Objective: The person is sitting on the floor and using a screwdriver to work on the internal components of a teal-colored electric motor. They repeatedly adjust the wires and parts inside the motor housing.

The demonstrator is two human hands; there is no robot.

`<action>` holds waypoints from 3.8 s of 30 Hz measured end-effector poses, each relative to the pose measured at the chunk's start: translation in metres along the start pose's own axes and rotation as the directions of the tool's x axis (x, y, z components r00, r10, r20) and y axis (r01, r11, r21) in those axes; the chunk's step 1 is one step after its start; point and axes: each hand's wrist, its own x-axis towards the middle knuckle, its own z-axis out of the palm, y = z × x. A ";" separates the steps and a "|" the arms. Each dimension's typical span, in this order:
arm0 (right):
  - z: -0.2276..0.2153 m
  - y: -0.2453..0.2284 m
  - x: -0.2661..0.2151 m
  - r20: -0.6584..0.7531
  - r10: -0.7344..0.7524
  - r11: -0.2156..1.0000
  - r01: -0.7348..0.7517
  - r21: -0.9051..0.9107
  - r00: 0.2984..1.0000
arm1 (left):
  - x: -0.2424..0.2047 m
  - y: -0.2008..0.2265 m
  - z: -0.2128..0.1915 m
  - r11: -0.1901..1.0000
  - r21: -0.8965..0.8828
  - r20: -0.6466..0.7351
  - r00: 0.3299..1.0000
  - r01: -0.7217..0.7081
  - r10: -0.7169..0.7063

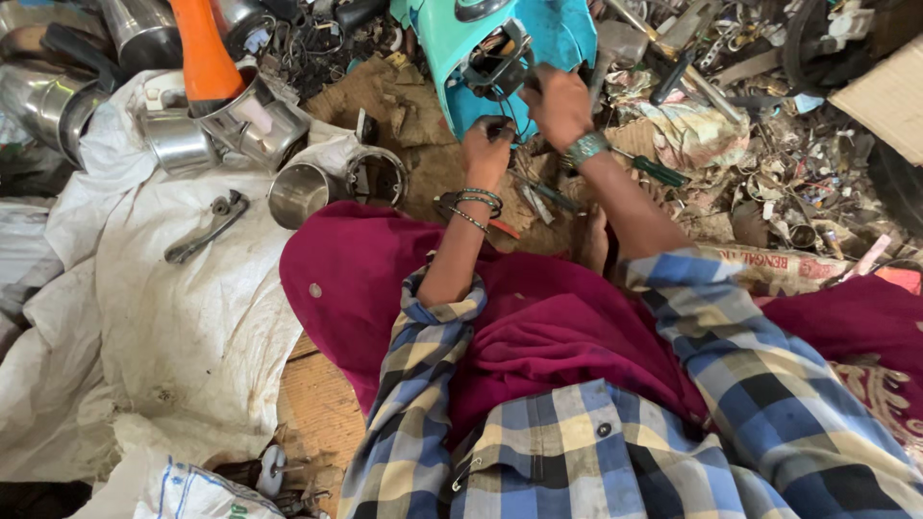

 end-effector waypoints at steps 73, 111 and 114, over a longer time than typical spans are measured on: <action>0.013 0.019 0.008 0.399 0.203 0.574 -0.439 0.691 0.894 | -0.042 0.092 -0.043 0.766 0.319 0.371 0.817 -0.558 0.441; -0.078 0.123 -0.048 0.332 -0.066 0.986 0.112 -0.121 0.941 | -0.038 0.096 -0.036 0.805 0.527 -0.028 0.941 -0.274 0.338; -0.071 0.130 -0.050 0.386 -0.050 0.995 0.080 -0.063 0.921 | 0.000 0.079 -0.025 0.749 0.645 -0.070 0.963 -0.154 0.259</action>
